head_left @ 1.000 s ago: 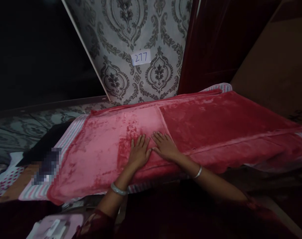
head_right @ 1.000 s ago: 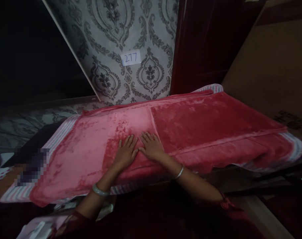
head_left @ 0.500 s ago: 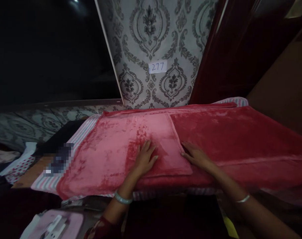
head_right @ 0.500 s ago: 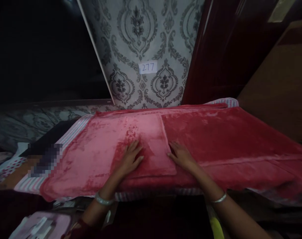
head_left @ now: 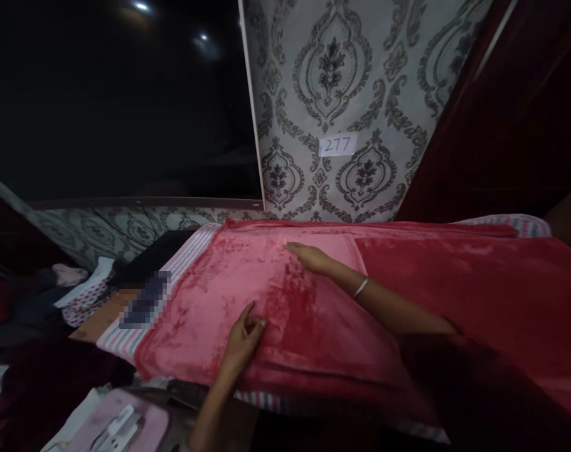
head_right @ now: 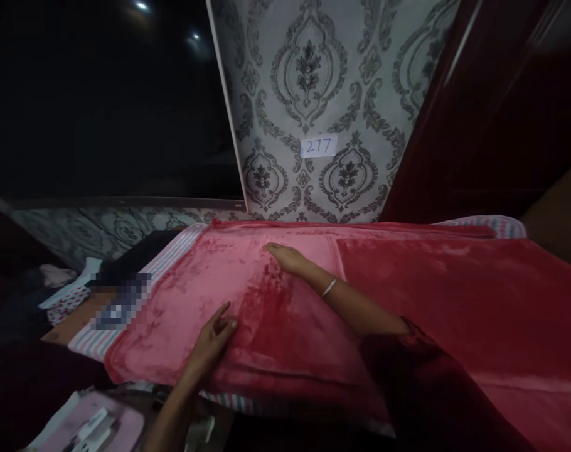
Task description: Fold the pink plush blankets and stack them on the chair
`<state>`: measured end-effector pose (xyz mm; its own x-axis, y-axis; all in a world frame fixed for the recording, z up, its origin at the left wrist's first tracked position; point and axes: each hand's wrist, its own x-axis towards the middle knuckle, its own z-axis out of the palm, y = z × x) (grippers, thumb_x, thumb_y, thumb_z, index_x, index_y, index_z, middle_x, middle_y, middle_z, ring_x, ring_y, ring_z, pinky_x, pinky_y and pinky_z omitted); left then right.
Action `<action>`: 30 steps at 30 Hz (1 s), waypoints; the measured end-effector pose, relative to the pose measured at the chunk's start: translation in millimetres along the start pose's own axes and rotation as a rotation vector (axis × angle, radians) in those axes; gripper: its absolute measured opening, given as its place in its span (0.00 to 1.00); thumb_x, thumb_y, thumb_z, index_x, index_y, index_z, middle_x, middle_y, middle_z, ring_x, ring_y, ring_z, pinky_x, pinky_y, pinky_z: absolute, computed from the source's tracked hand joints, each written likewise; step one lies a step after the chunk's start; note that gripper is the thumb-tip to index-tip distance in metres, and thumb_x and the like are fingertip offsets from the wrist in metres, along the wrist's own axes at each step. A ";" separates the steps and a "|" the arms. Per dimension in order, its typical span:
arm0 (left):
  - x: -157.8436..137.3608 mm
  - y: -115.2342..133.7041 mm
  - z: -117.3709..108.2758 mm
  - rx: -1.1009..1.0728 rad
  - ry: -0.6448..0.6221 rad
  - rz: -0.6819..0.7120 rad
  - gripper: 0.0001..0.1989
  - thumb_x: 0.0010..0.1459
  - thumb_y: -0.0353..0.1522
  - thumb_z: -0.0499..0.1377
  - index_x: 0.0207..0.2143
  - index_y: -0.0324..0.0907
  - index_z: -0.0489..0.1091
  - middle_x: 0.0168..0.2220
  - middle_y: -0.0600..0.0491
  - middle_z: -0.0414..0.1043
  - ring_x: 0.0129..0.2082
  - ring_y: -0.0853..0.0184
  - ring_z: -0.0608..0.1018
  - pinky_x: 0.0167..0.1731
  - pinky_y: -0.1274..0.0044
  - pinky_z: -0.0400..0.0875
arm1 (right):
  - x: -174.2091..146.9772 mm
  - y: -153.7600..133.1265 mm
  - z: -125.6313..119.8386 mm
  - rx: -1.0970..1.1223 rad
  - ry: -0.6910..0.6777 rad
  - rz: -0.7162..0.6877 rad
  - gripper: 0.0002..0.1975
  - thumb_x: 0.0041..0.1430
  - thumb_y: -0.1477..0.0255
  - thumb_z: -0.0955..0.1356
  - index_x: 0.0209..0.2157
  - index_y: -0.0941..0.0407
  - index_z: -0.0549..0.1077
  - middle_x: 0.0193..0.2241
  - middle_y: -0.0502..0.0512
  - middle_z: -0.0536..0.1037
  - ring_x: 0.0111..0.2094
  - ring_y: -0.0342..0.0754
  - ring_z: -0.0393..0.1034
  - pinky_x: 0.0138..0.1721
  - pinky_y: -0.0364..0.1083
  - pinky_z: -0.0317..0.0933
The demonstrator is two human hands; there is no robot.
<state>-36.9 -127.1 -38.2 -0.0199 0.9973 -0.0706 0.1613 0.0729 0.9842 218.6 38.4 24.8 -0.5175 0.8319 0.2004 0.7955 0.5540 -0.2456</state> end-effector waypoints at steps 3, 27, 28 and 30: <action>-4.7 -2.5 4.1 0.034 0.010 -0.036 0.46 0.50 0.49 0.66 0.65 0.35 0.60 0.32 0.51 0.77 0.36 0.61 0.81 0.38 0.70 0.76 | 35.9 -2.0 7.7 -0.027 -0.053 -0.016 0.38 0.55 0.87 0.59 0.67 0.55 0.61 0.68 0.54 0.58 0.67 0.46 0.57 0.65 0.46 0.55; -46.7 81.7 23.2 0.257 -0.041 0.423 0.15 0.56 0.33 0.52 0.37 0.47 0.79 0.37 0.51 0.81 0.41 0.62 0.80 0.58 0.64 0.68 | 51.2 -12.1 -80.7 -0.153 0.463 0.113 0.18 0.63 0.77 0.59 0.50 0.57 0.72 0.52 0.61 0.71 0.47 0.55 0.69 0.46 0.51 0.65; -48.6 92.1 13.9 0.254 -0.007 0.439 0.15 0.56 0.34 0.52 0.36 0.47 0.79 0.37 0.51 0.81 0.41 0.62 0.80 0.55 0.65 0.70 | 59.4 -20.7 -92.3 -0.152 0.507 0.089 0.17 0.64 0.77 0.59 0.50 0.57 0.72 0.51 0.61 0.71 0.47 0.55 0.69 0.47 0.51 0.65; -51.2 109.4 -11.2 0.251 0.087 0.455 0.14 0.56 0.36 0.54 0.36 0.47 0.79 0.37 0.51 0.81 0.41 0.61 0.80 0.51 0.67 0.73 | 81.1 -41.4 -109.2 -0.137 0.578 0.039 0.16 0.65 0.76 0.58 0.49 0.58 0.71 0.50 0.59 0.70 0.46 0.53 0.68 0.48 0.51 0.65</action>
<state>-29.3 -170.3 74.9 0.0267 0.9249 0.3792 0.4042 -0.3569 0.8422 178.2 79.4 154.8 -0.2622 0.6774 0.6873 0.8636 0.4826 -0.1462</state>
